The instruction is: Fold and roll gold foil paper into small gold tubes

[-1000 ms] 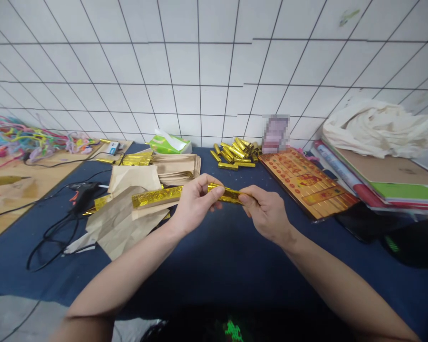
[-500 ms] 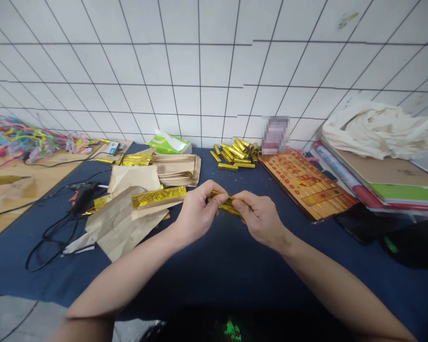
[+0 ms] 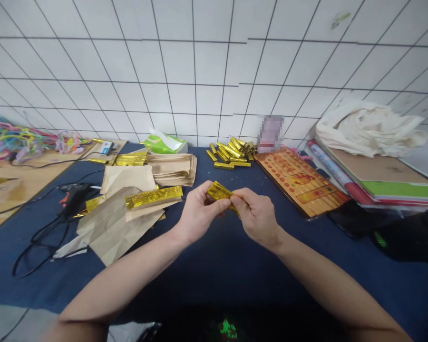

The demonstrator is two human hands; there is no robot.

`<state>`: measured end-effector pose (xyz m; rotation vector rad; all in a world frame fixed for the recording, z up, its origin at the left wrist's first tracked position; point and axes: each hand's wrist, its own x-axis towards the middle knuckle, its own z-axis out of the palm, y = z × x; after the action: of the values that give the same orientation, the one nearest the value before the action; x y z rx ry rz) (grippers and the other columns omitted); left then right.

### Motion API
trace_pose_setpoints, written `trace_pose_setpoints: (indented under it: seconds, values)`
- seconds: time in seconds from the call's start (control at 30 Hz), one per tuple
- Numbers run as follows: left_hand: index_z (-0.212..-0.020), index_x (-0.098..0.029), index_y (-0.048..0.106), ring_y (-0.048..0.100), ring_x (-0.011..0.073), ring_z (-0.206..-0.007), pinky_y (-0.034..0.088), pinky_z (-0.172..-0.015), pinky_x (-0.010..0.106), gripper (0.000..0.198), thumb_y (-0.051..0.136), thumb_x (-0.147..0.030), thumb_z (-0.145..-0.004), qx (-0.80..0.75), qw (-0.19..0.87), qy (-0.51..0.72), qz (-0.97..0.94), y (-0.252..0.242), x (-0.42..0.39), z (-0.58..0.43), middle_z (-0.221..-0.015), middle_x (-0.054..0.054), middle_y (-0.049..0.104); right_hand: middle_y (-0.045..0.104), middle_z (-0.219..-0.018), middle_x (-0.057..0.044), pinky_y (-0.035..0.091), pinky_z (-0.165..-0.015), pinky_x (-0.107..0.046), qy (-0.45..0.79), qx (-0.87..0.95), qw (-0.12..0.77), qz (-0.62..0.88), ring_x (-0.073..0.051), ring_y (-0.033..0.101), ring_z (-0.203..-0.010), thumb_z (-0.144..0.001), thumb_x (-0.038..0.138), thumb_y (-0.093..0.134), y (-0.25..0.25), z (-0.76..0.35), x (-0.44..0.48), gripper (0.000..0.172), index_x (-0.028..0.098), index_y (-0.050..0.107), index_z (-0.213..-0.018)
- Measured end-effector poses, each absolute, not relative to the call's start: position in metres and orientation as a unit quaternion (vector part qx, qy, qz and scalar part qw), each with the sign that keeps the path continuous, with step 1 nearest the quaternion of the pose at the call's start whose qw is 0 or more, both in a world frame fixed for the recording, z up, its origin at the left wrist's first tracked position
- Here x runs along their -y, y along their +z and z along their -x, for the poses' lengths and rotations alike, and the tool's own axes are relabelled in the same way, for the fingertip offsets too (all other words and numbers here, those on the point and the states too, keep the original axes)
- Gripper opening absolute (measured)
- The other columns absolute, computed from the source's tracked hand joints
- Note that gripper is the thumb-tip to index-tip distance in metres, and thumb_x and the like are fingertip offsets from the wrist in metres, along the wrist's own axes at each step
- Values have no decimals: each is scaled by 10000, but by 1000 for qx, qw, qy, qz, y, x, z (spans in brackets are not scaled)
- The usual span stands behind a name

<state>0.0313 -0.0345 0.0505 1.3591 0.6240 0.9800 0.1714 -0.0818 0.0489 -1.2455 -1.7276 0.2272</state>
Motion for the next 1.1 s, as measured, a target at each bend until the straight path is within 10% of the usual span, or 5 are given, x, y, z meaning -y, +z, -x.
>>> trace_pose_setpoints:
  seconds: [0.43, 0.73, 0.93, 1.1]
  values:
    - [-636, -138, 513, 530, 72, -369, 397, -384, 167, 270, 650, -353, -727, -263, 664, 403, -573, 58, 24, -16, -540, -1, 644, 517, -525, 43, 335, -455, -203, 153, 709, 447, 524, -67, 451, -429, -897, 319, 404, 57, -177, 82, 259, 179, 562, -746]
    - [-679, -136, 520, 458, 68, -318, 302, -319, 161, 445, 545, -577, -729, -324, 683, 335, -562, 58, 15, -19, -454, 1, 586, 554, -540, -4, 280, -542, -273, -142, 796, 271, 522, -105, 439, -502, -920, 286, 359, 46, -183, 75, 341, 194, 597, -695]
    - [-766, -137, 524, 432, 47, -336, 300, -318, 142, 192, 609, -294, -697, -368, 666, 332, -557, 59, 12, -20, -491, -33, 563, 592, -604, -22, 292, -570, -282, -186, 816, 214, 503, -123, 489, -564, -917, 276, 379, 42, -179, 75, 302, 181, 635, -788]
    - [-862, -161, 468, 431, 52, -392, 329, -363, 157, 131, 499, -173, -735, -337, 623, 335, -621, 59, 10, -16, -555, -59, 496, 646, -784, -52, 383, -633, -266, 6, 776, 309, 551, -147, 567, -695, -862, 430, 460, 47, -184, 71, 319, 172, 616, -966]
